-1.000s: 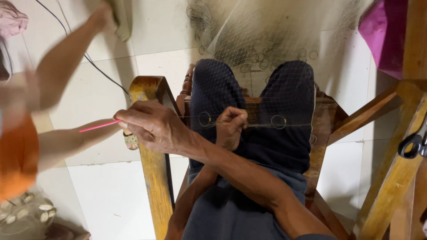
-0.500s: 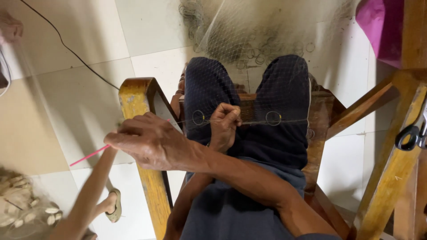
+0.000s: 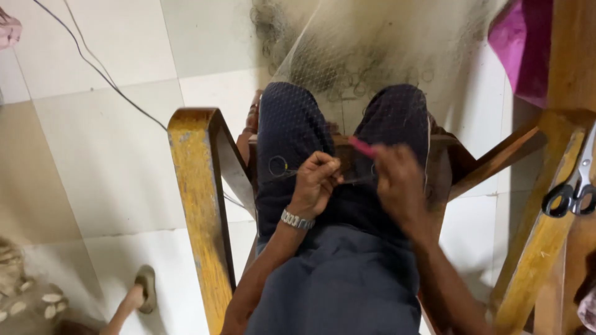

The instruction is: Repairing or weaving a fishing net using a pink shuttle and scissors

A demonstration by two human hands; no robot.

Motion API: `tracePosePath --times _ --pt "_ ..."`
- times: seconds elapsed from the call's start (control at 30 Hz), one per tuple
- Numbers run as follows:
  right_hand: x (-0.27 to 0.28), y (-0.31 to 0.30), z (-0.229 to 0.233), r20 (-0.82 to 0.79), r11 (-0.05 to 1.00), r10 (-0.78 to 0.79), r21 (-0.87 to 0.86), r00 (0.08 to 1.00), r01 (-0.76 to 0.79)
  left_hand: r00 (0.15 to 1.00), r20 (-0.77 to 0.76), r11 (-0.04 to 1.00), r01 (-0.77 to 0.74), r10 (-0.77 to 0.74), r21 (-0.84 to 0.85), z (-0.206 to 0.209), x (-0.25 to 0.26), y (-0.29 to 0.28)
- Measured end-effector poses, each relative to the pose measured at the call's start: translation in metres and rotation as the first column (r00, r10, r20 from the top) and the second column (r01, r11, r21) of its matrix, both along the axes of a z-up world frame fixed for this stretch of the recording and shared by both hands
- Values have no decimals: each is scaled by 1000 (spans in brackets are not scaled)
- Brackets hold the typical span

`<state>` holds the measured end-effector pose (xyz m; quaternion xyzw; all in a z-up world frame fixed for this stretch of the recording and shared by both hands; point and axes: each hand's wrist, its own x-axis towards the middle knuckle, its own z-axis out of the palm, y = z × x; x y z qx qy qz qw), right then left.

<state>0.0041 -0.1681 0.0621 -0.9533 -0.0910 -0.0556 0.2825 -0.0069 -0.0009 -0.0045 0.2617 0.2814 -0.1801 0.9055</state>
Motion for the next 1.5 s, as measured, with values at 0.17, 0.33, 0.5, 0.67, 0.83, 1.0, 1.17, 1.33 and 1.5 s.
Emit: tracePosePath --times 0.17,0.33,0.5,0.67,0.83,1.0,1.17,1.33,1.5 --pt "-53 26 3 -181 952 -164 228 970 204 999 -38 1000 9 -9 -11 12 -4 1" --pt "-59 28 2 -169 951 -165 233 972 202 999 -46 1000 -8 9 20 15 -6 1" --pt "-61 28 3 -159 957 -159 218 974 192 1000 -14 999 -22 22 48 18 -6 2" --pt "-61 32 11 -130 963 -151 203 980 175 998 20 995 -60 58 84 20 -8 1" --pt "-64 36 11 -138 970 -151 168 979 173 996 49 992 -83 79 98 12 -11 1" --pt "-66 36 9 -142 972 -150 162 978 173 992 80 989 -109 101 98 18 -10 0" --pt "-67 38 9 -135 969 -157 170 978 178 986 122 986 -128 115 103 14 -11 0" --pt "-62 48 9 -96 966 -139 205 986 157 979 160 982 -145 124 125 11 -11 -1" --pt "-53 60 6 -99 934 -141 317 985 165 966 213 965 -189 149 181 7 -9 -4"
